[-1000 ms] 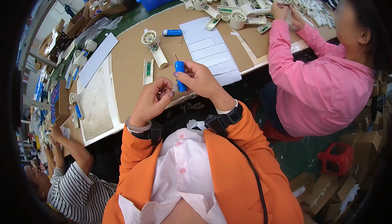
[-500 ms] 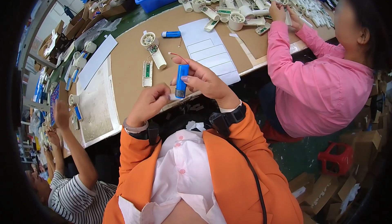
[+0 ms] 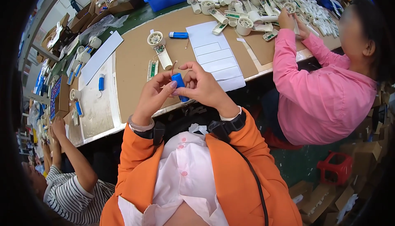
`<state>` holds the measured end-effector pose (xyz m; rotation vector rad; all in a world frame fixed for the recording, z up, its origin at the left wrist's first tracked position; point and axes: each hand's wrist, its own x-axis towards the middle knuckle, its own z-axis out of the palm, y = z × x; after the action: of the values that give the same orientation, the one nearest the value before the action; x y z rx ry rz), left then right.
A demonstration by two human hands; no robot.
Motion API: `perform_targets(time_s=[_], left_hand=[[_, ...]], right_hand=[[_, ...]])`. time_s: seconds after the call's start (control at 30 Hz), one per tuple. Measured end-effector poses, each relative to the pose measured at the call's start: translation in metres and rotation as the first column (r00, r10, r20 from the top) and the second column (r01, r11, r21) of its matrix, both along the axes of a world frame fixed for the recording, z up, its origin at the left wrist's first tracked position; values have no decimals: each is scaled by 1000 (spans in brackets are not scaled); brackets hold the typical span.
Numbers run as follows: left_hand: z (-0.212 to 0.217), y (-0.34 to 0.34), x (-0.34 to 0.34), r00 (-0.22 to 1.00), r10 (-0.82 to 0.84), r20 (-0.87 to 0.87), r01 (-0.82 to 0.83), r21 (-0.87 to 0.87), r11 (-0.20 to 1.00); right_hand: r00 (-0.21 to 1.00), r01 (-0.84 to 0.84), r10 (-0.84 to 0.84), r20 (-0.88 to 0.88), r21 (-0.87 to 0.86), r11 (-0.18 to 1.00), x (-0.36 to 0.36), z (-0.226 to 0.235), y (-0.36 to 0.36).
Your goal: The person picks up a battery and a fan housing, inserts the battery, and connects the wires. They then place a cover over the battery compartment and set the assembled unit aside before repeating the process.
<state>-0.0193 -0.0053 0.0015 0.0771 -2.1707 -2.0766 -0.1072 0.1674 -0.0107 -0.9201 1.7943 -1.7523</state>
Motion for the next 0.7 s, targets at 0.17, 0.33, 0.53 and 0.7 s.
perform_targets(time_s=[0.17,0.33,0.53,0.7], left_hand=[[-4,-9,-1,998,-40,51,34,108,994],[-1,-15,1,990,-88,113,86,21,996],[-6,-23,2,990,-101,103,102,0,995],[-12,-29,1,990,-59,126,49,76,996]], right_hand=[[989,85,-78,-128,52,995,6,12,-6],[458,114,-228,-859,-197,974,-31,25,-8],[693,-115,210,-690,182,977,-28,32,-8],[585,-79,188,-789,175,981,-14,45,-6]])
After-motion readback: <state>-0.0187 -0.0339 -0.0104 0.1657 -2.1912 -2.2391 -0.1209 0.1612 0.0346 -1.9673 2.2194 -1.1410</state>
